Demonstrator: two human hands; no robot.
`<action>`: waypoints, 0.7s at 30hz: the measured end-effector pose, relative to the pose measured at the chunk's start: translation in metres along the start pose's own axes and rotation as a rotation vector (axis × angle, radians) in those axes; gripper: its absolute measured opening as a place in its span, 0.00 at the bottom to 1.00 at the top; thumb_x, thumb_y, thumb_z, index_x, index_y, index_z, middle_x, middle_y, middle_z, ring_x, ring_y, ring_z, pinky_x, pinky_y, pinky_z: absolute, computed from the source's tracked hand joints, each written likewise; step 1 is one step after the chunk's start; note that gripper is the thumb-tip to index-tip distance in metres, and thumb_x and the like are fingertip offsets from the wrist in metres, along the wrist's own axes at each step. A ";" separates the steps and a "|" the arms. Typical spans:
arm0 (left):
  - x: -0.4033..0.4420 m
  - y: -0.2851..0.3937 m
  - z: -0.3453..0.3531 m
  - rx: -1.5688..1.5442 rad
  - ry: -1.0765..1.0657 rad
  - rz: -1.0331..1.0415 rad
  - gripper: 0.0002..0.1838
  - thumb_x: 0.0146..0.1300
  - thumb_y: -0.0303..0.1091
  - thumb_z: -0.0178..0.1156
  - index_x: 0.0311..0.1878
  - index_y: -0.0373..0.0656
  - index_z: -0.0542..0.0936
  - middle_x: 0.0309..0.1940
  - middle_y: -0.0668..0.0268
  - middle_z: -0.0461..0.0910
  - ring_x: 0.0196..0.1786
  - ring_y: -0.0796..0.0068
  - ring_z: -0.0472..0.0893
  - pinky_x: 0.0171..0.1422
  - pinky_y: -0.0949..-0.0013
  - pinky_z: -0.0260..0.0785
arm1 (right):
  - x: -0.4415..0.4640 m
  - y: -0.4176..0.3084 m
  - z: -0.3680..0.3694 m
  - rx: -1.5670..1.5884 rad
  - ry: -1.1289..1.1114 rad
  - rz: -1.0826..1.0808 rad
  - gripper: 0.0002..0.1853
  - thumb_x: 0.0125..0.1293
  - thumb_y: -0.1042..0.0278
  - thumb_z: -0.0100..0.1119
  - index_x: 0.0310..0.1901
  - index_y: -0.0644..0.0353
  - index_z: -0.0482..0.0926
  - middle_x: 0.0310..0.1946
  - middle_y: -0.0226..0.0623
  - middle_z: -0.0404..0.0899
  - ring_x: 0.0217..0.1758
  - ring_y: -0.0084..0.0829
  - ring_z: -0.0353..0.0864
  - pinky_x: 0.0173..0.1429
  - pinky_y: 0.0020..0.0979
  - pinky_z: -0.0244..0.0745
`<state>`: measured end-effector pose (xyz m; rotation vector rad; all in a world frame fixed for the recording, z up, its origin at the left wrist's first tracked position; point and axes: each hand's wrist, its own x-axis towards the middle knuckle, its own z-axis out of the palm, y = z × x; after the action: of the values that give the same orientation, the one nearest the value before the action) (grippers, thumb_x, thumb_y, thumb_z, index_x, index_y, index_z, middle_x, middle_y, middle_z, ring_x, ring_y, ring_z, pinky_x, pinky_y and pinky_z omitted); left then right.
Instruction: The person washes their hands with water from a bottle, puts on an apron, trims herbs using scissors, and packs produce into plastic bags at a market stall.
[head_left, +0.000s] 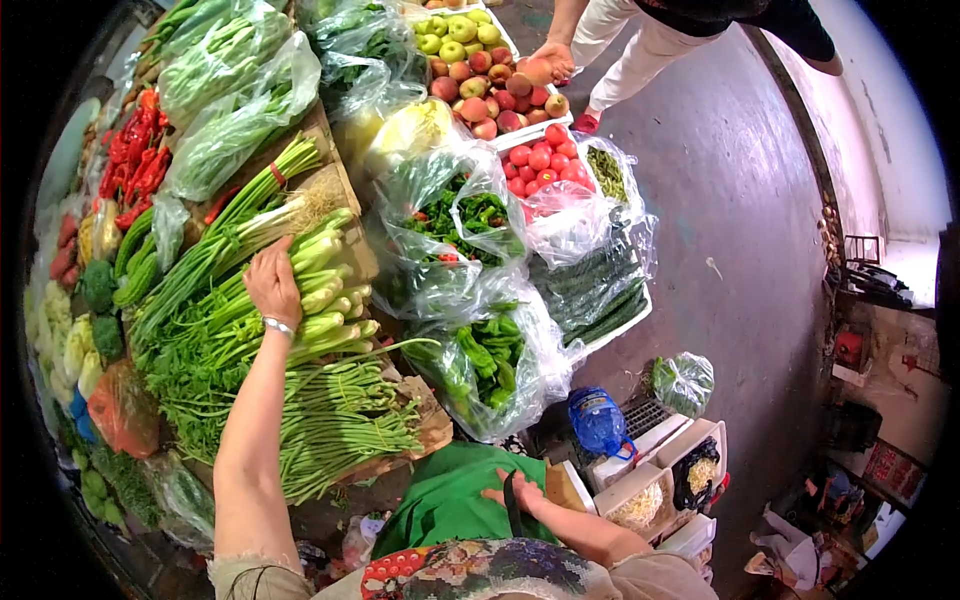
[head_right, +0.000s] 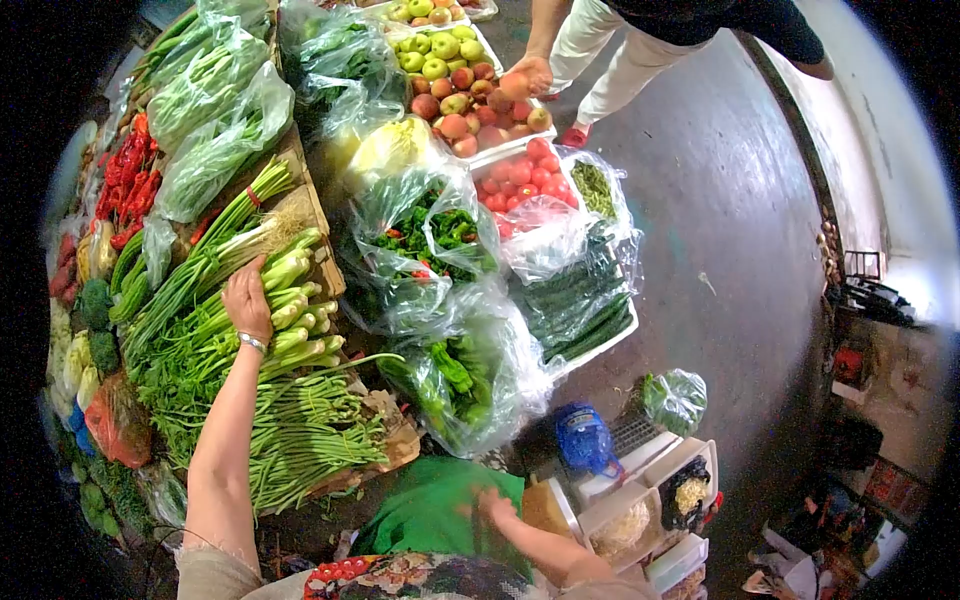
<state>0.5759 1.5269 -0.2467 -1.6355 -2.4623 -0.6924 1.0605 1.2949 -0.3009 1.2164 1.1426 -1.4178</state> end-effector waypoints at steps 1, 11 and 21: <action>-0.001 0.000 -0.001 -0.005 -0.011 -0.015 0.19 0.71 0.43 0.42 0.49 0.49 0.83 0.47 0.66 0.83 0.54 0.64 0.76 0.58 0.61 0.59 | -0.001 -0.001 0.000 0.003 0.000 0.006 0.50 0.51 0.25 0.55 0.73 0.41 0.54 0.71 0.50 0.54 0.68 0.61 0.60 0.69 0.50 0.59; -0.001 0.002 -0.002 -0.008 0.012 0.011 0.19 0.72 0.44 0.42 0.48 0.49 0.83 0.47 0.67 0.83 0.53 0.65 0.77 0.56 0.61 0.59 | 0.021 0.021 0.024 0.000 -0.002 -0.002 0.50 0.52 0.26 0.55 0.73 0.41 0.55 0.70 0.49 0.56 0.68 0.59 0.60 0.69 0.49 0.59; -0.001 0.000 0.000 0.009 0.033 0.025 0.18 0.71 0.42 0.43 0.47 0.50 0.84 0.45 0.68 0.83 0.51 0.67 0.77 0.55 0.62 0.60 | -0.001 -0.001 0.002 0.020 0.018 0.027 0.50 0.51 0.27 0.56 0.73 0.42 0.54 0.71 0.49 0.54 0.69 0.59 0.59 0.69 0.49 0.60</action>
<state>0.5765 1.5266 -0.2470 -1.6354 -2.4151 -0.6975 1.0593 1.2930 -0.2999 1.2566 1.1232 -1.4035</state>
